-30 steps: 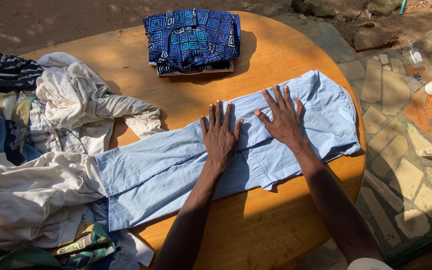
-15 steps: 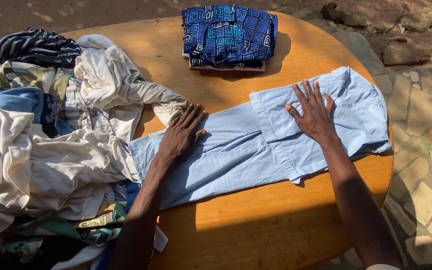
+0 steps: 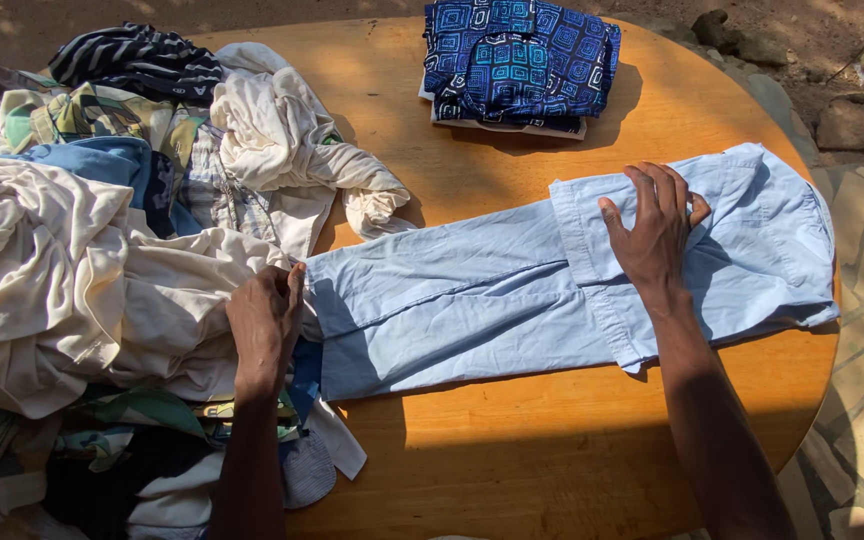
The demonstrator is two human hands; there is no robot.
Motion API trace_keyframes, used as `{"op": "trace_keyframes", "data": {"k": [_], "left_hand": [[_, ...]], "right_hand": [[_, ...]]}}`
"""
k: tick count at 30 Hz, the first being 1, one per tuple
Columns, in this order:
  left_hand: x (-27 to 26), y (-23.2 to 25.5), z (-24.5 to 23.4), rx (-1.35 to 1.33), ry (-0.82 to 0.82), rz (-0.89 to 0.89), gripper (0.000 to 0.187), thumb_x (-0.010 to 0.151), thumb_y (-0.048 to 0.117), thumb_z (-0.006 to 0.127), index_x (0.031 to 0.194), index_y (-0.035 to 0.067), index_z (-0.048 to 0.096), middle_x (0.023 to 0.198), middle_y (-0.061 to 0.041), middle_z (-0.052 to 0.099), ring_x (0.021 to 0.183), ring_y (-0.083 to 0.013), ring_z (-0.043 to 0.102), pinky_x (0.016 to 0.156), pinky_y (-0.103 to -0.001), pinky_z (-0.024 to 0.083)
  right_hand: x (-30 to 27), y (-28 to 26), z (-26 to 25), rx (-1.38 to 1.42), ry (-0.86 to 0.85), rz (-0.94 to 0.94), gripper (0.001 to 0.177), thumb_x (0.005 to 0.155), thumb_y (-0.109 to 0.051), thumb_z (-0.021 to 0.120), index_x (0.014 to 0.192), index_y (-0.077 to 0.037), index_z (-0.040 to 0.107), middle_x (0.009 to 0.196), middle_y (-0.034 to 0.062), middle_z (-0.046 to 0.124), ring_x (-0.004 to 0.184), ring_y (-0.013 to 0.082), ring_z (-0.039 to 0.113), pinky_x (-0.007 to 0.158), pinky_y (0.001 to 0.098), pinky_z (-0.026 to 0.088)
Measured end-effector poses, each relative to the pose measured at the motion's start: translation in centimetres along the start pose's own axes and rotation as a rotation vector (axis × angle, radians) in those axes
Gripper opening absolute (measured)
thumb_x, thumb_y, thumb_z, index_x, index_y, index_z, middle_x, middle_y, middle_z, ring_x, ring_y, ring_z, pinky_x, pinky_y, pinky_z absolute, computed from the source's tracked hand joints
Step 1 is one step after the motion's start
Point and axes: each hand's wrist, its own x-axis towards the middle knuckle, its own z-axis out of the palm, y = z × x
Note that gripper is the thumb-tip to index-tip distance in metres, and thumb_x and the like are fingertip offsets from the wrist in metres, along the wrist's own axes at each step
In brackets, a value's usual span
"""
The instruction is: The person buttons a light blue shirt, lays it flat on a table, folds the sides and sleeves inward, and then folds the bottom up to create a square shape.
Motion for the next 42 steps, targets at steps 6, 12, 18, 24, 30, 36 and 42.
{"op": "trace_keyframes", "data": {"k": [6, 12, 18, 24, 30, 36, 42], "left_hand": [[1.4, 0.0, 1.8, 0.021, -0.065, 0.015, 0.054, 0.093, 0.051, 0.070, 0.082, -0.001, 0.075, 0.077, -0.024, 0.070, 0.076, -0.0437, 0.069, 0.072, -0.050, 0.052], [2.7, -1.1, 4.7, -0.090, 0.005, -0.059, 0.049, 0.091, 0.047, 0.073, 0.085, -0.001, 0.074, 0.076, -0.021, 0.071, 0.073, -0.0395, 0.071, 0.069, -0.049, 0.052], [3.4, -2.1, 6.0, -0.237, 0.002, -0.218, 0.053, 0.093, 0.051, 0.075, 0.104, 0.000, 0.068, 0.079, -0.019, 0.072, 0.075, -0.0342, 0.072, 0.073, -0.047, 0.055], [2.7, -1.9, 4.7, -0.428, -0.208, -0.007, 0.083, 0.082, 0.045, 0.084, 0.144, 0.008, 0.042, 0.121, -0.029, 0.059, 0.105, -0.0412, 0.064, 0.088, -0.046, 0.054], [-0.1, 1.3, 2.6, -0.016, -0.181, 0.279, 0.123, 0.049, 0.039, 0.096, 0.154, 0.017, 0.035, 0.153, -0.029, 0.024, 0.143, -0.0472, 0.029, 0.108, -0.057, 0.037], [-1.8, 6.2, 5.2, 0.217, 0.044, 0.416, 0.102, 0.064, 0.041, 0.084, 0.152, 0.015, 0.039, 0.153, -0.020, 0.034, 0.143, -0.0381, 0.031, 0.108, -0.061, 0.025], [-0.6, 5.0, 7.5, 0.402, 0.103, 0.455, 0.068, 0.087, 0.016, 0.060, 0.154, 0.015, 0.045, 0.153, -0.018, 0.040, 0.141, -0.0329, 0.038, 0.108, -0.058, 0.031]], "right_hand": [[-0.8, -9.4, 2.1, 0.190, -0.420, -0.453, 0.057, 0.079, -0.018, 0.077, 0.135, -0.023, 0.062, 0.151, 0.0065, 0.051, 0.145, 0.0256, 0.040, 0.108, 0.0527, 0.027], [-1.5, -10.3, 4.0, 0.231, -0.520, -0.480, 0.061, 0.078, -0.022, 0.081, 0.136, -0.026, 0.061, 0.153, 0.0056, 0.048, 0.144, 0.0258, 0.037, 0.109, 0.0557, 0.028], [-2.3, -9.4, 6.1, 0.329, -0.213, -0.314, 0.033, 0.097, -0.017, 0.081, 0.127, -0.024, 0.068, 0.130, -0.0054, 0.071, 0.124, 0.0143, 0.066, 0.102, 0.0349, 0.051], [-1.3, -12.2, 4.6, 0.282, -0.149, -0.453, 0.055, 0.069, -0.012, 0.085, 0.122, -0.010, 0.072, 0.123, 0.0084, 0.070, 0.115, 0.0263, 0.064, 0.091, 0.0427, 0.047], [-0.1, -13.2, 6.2, 0.317, -0.126, -0.347, 0.040, 0.077, -0.004, 0.086, 0.114, -0.014, 0.073, 0.114, 0.0027, 0.073, 0.108, 0.0201, 0.069, 0.092, 0.0369, 0.051], [0.4, -14.3, 6.4, 0.355, -0.045, -0.337, 0.045, 0.068, -0.004, 0.089, 0.109, -0.010, 0.072, 0.108, 0.0050, 0.073, 0.103, 0.0227, 0.069, 0.087, 0.0384, 0.052], [0.0, -14.2, 6.2, 0.384, -0.047, -0.355, 0.054, 0.066, 0.000, 0.088, 0.114, -0.009, 0.065, 0.114, 0.0045, 0.068, 0.108, 0.0231, 0.066, 0.091, 0.0383, 0.052]]}}
